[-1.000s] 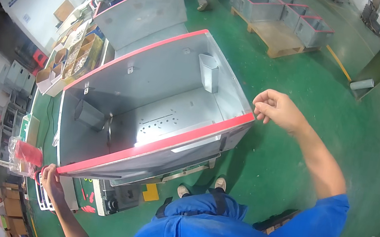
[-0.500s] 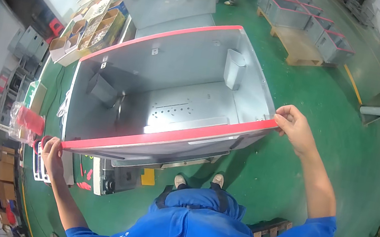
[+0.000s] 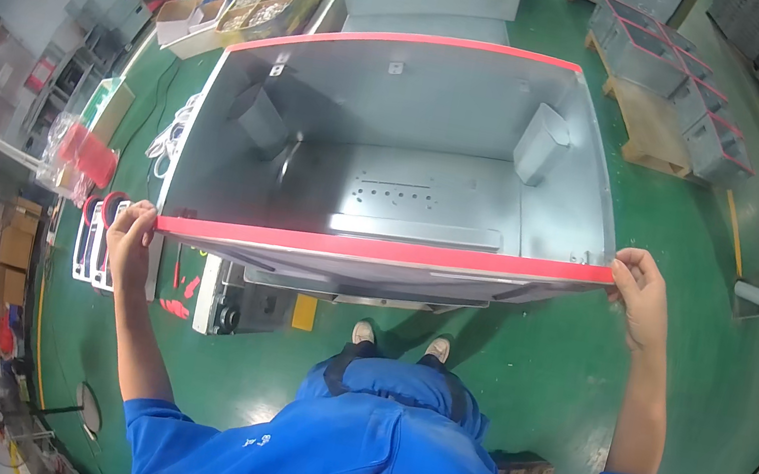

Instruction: The person wipes the interior of a metal cabinet with a cloth, then applies red protective tape along the top edges of the cabinet. They use scissors to cut the tape at the corners and smooth it down with their hands.

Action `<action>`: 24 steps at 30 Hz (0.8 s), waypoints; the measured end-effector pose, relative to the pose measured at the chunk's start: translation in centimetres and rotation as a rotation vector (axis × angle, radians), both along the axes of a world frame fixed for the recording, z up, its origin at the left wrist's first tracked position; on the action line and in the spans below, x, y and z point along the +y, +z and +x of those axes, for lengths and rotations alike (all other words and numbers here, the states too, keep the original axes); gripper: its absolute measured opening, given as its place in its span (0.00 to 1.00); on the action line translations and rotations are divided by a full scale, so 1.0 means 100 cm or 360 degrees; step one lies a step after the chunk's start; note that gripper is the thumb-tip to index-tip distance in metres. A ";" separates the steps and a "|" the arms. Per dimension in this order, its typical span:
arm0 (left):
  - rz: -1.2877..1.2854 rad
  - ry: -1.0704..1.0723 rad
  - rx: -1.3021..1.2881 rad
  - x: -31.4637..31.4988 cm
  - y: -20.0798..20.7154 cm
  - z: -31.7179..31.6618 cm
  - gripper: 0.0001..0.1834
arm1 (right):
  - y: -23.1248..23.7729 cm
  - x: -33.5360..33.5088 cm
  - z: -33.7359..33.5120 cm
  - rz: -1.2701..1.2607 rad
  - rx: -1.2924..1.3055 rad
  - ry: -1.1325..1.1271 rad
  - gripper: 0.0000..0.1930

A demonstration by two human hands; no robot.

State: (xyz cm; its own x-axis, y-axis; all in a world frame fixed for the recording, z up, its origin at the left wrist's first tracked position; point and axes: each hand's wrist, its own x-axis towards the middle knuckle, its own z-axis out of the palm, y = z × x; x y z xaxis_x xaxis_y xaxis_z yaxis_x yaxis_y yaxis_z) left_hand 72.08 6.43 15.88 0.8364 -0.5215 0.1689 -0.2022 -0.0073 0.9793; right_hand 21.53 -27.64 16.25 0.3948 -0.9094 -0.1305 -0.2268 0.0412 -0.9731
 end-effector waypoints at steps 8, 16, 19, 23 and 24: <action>-0.0044 -0.0053 0.0021 -0.001 0.000 -0.005 0.04 | 0.000 0.003 0.002 -0.0038 -0.0026 -0.0020 0.09; -0.0059 -0.0041 0.0030 -0.002 0.000 -0.007 0.04 | 0.001 0.005 0.003 -0.0039 -0.0042 -0.0022 0.09; -0.0059 -0.0039 0.0041 -0.002 -0.003 -0.005 0.04 | 0.000 0.006 0.003 -0.0099 -0.0030 -0.0042 0.08; -0.0051 -0.0001 0.0016 -0.001 -0.006 -0.003 0.04 | -0.001 0.008 0.003 -0.0213 0.0068 -0.0100 0.07; -0.0067 0.0024 0.0017 -0.001 -0.007 -0.003 0.04 | -0.004 0.010 0.004 -0.0359 0.0032 -0.0174 0.07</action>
State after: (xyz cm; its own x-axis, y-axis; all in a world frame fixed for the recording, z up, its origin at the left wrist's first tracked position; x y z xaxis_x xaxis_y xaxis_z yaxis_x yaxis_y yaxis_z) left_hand 71.75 6.37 15.17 0.8458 -0.5015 0.1816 -0.1922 0.0311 0.9809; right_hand 21.97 -26.69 15.86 0.2921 -0.9536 0.0735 -0.2525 -0.1510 -0.9557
